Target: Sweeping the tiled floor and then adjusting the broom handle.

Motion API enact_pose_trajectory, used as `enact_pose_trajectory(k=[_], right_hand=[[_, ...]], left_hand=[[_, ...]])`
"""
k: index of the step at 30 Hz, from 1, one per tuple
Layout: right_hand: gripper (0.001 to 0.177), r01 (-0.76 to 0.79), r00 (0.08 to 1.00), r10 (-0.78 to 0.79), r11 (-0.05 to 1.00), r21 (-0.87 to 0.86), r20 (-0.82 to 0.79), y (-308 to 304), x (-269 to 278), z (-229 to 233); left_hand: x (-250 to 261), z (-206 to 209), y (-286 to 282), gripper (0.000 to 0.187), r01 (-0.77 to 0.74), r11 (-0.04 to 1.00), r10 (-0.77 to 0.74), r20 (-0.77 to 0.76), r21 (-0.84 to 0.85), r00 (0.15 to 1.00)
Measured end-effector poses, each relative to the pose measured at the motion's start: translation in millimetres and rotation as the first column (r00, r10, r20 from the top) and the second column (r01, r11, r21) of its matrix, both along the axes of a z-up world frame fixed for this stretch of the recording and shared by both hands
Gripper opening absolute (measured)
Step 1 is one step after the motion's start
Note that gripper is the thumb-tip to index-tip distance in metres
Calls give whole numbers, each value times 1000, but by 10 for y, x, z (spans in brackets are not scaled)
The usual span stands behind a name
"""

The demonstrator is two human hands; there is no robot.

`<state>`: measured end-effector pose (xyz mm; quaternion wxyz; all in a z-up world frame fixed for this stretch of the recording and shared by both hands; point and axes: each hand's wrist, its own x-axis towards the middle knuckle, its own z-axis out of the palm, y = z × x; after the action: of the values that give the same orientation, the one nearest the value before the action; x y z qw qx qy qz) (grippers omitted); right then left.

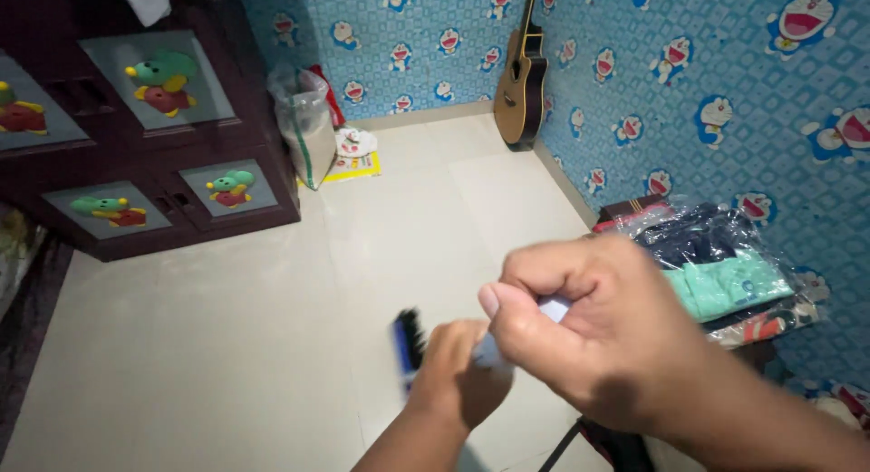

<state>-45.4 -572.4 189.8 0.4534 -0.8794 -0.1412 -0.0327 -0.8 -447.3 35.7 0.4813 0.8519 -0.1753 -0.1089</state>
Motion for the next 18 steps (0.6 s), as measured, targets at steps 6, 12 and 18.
enact_pose_trajectory(k=[6, 12, 18], right_hand=[[31, 239, 914, -186, 965, 107, -359, -357, -87, -661], [31, 196, 966, -114, 907, 372, -231, -953, -179, -488], [36, 311, 947, -317, 945, 96, 56, -1019, -212, 679]], left_hand=[[-120, -428, 136, 19, -196, 976, 167, 261, 89, 951], [-135, 327, -109, 17, 37, 856, 53, -159, 516, 986], [-24, 915, -663, 16, -19, 974, 18, 7, 225, 1000]])
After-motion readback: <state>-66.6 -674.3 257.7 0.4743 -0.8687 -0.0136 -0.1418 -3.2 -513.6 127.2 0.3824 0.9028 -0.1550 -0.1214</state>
